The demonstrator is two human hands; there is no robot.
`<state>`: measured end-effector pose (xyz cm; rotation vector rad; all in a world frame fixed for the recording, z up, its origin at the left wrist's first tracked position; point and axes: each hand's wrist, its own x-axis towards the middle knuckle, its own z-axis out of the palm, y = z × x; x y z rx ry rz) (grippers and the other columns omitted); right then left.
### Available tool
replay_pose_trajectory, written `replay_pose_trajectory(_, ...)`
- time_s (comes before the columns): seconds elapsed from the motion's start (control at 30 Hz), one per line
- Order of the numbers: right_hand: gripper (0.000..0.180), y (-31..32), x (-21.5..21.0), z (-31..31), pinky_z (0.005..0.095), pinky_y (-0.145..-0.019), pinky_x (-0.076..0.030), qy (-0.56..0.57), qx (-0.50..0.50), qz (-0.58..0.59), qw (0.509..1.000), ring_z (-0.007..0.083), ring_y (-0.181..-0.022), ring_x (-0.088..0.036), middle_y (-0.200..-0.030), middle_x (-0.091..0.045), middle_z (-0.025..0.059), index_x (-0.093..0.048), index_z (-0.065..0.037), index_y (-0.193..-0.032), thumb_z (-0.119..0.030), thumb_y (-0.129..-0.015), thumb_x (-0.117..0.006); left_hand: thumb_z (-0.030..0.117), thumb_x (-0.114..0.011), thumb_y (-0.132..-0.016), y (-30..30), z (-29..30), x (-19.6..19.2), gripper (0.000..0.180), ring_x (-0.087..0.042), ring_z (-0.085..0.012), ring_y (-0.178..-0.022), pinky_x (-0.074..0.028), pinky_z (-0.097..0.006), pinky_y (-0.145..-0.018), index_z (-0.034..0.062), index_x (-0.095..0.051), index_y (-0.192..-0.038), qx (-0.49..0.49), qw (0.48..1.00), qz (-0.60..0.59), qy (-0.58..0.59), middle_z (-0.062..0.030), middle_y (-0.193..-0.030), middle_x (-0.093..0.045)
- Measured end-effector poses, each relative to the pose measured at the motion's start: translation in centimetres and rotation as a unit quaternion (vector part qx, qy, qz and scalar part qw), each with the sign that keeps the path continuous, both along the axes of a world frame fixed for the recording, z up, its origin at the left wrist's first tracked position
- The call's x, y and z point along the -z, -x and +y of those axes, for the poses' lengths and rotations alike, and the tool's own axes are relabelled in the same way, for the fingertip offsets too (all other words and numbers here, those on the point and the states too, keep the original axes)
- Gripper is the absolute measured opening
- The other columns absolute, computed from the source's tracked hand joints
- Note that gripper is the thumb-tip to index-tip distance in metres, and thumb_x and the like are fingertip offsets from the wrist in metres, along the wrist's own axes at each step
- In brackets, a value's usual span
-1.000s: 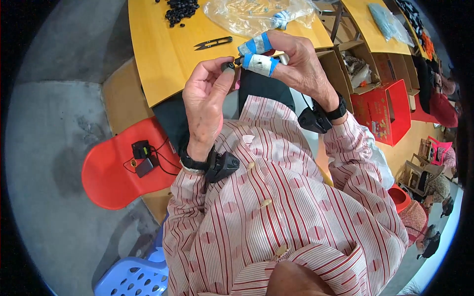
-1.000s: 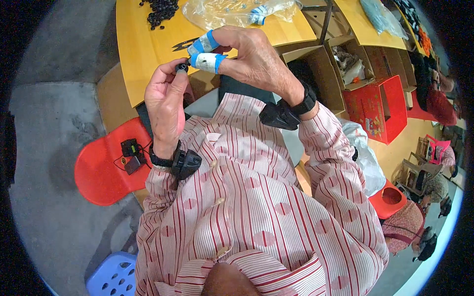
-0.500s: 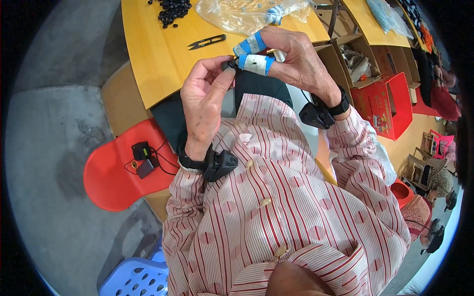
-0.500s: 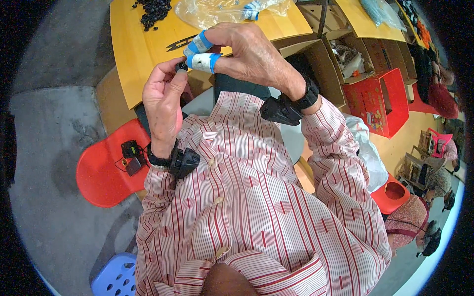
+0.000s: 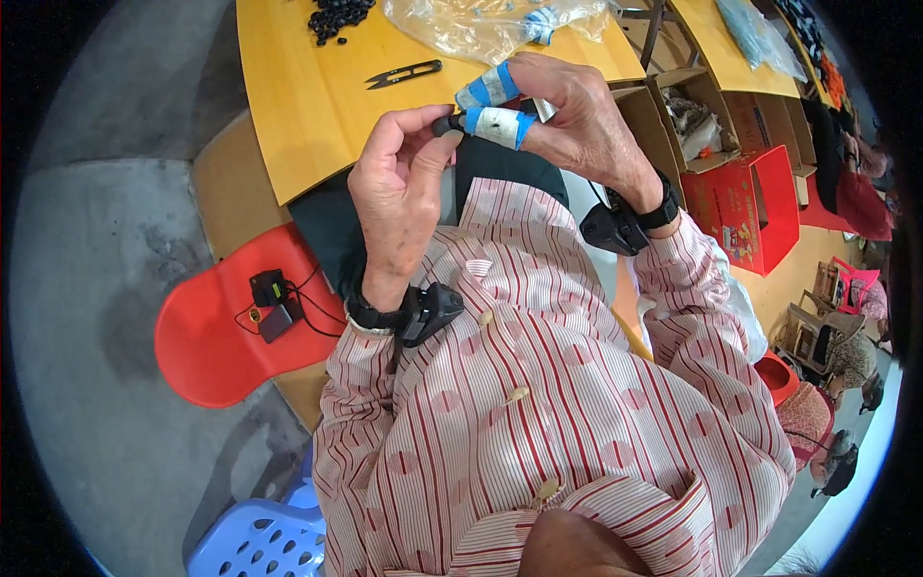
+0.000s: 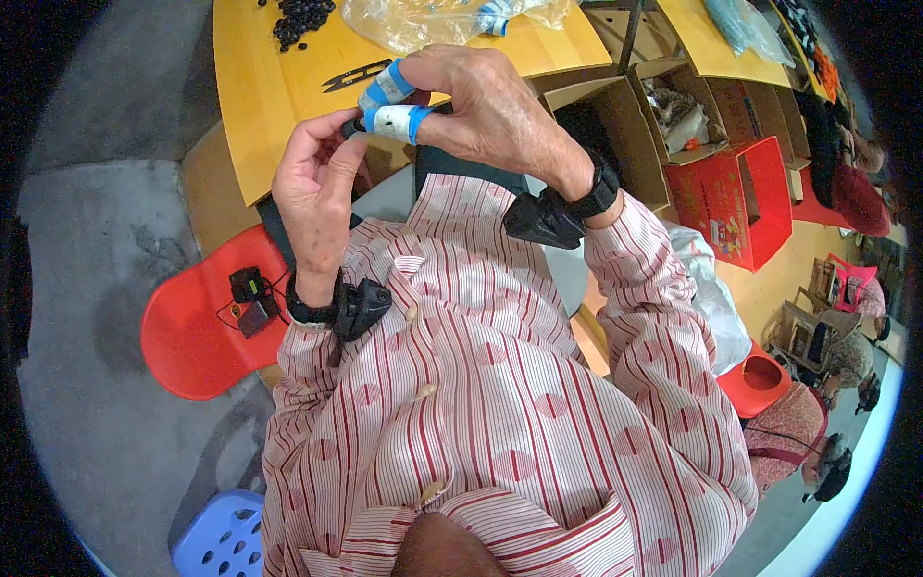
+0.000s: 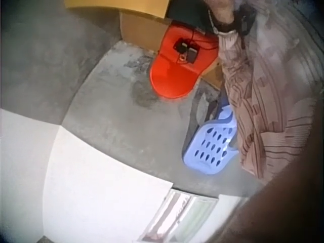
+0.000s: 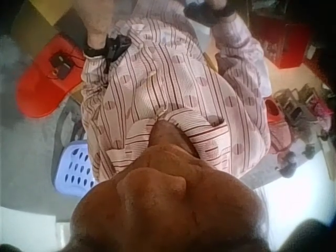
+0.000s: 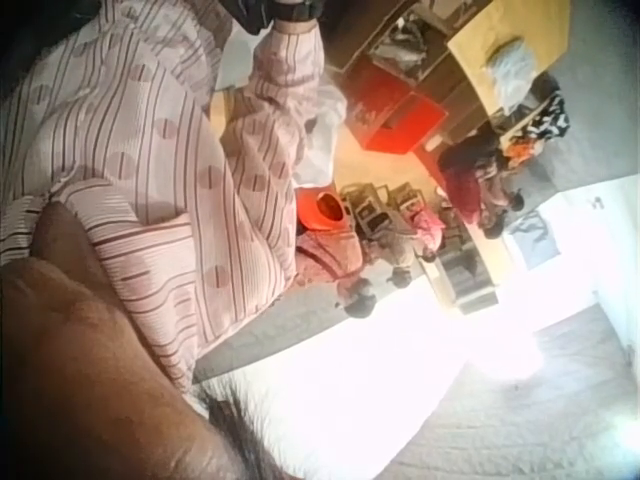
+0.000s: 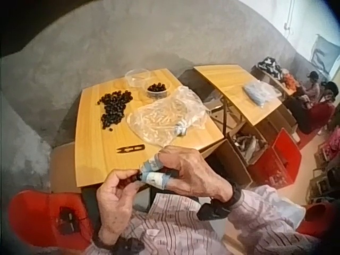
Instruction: The person picks up small black plastic components from the table one at a time and fits pieces into them by hand.
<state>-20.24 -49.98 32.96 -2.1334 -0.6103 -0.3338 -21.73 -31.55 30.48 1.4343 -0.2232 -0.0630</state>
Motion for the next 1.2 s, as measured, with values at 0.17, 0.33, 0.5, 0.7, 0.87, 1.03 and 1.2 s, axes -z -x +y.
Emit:
replay_pose_trajectory(0.17,0.022,0.0,-0.1,0.0,0.0359,-0.059,-0.046,0.047,-0.012,-0.027,0.998,0.0275,-0.066,-0.057,-0.072,-0.058,0.012,-0.063,-0.002,-0.086,-0.02,-0.075,-0.071,0.004,-0.06,-0.086,0.0,0.2,0.3,0.019,-0.047,-0.0051,-0.069,-0.04,-0.018,-0.061,-0.0013,-0.057,-0.105,0.011,0.999,-0.026,-0.032,0.001,-0.081,-0.053)
replay_pose_trajectory(0.33,0.023,0.1,-0.4,0.0,0.0358,-0.059,-0.046,0.052,-0.023,-0.041,0.998,0.029,-0.068,-0.057,-0.072,-0.057,0.0123,-0.062,-0.001,-0.085,-0.019,-0.074,-0.071,0.004,-0.061,-0.086,0.1,0.2,0.2,0.019,-0.048,-0.0049,-0.071,-0.04,-0.018,-0.062,-0.0015,-0.057,-0.104,0.007,0.998,-0.024,-0.049,0.0008,-0.082,-0.054)
replay_pose_trajectory(0.5,0.023,0.1,-0.4,0.0,0.0361,-0.061,-0.046,0.055,-0.03,-0.039,0.997,0.0294,-0.071,-0.058,-0.074,-0.057,0.0122,-0.062,-0.001,-0.086,-0.016,-0.072,-0.071,0.004,-0.061,-0.086,0.0,0.5,0.2,0.018,-0.049,-0.0047,-0.071,-0.041,-0.018,-0.062,-0.0014,-0.058,-0.104,0.007,0.996,-0.045,-0.072,0.0005,-0.083,-0.055)
replay_pose_trajectory(0.7,0.022,0.4,-0.7,0.2,0.0365,-0.064,-0.047,0.075,-0.029,-0.05,0.996,0.0287,-0.074,-0.058,-0.077,-0.058,0.011,-0.062,-0.001,-0.086,-0.012,-0.069,-0.071,0.0,-0.063,-0.08,0.3,0.6,0.2,0.017,-0.057,-0.0098,-0.069,-0.047,-0.023,-0.064,-0.0011,-0.06,-0.097,-0.009,0.991,-0.034,-0.125,-0.0069,-0.08,-0.061)
replay_pose_trajectory(0.87,0.021,0.4,-1.1,0.0,0.0358,-0.066,-0.048,0.084,-0.046,-0.037,0.995,0.0289,-0.075,-0.059,-0.077,-0.059,0.011,-0.063,-0.002,-0.086,-0.011,-0.069,-0.07,0.0,-0.061,-0.08,0.4,0.6,0.0,0.015,-0.062,-0.0216,-0.071,-0.05,-0.029,-0.062,-0.0008,-0.059,-0.095,-0.017,0.967,-0.138,-0.215,-0.012,-0.083,-0.06)
replay_pose_trajectory(1.03,0.02,0.3,-0.5,0.1,0.0353,-0.067,-0.048,0.092,-0.039,-0.002,0.995,0.0289,-0.075,-0.06,-0.077,-0.06,0.0113,-0.064,-0.001,-0.086,-0.012,-0.071,-0.07,0.002,-0.061,-0.08,0.2,0.8,-0.3,0.015,-0.062,-0.0227,-0.073,-0.05,-0.03,-0.062,-0.0012,-0.059,-0.094,-0.009,0.951,-0.166,-0.262,-0.0125,-0.083,-0.06)
replay_pose_trajectory(1.2,0.019,0.2,0.1,0.6,0.0358,-0.066,-0.048,0.079,-0.027,-0.01,0.997,0.0291,-0.074,-0.059,-0.076,-0.06,0.0113,-0.064,-0.001,-0.086,-0.013,-0.073,-0.069,0.003,-0.06,-0.082,-0.1,1.2,0.7,0.018,-0.062,-0.0164,-0.074,-0.049,-0.028,-0.064,-0.0016,-0.059,-0.099,0.015,0.979,-0.072,-0.191,-0.0121,-0.085,-0.062)
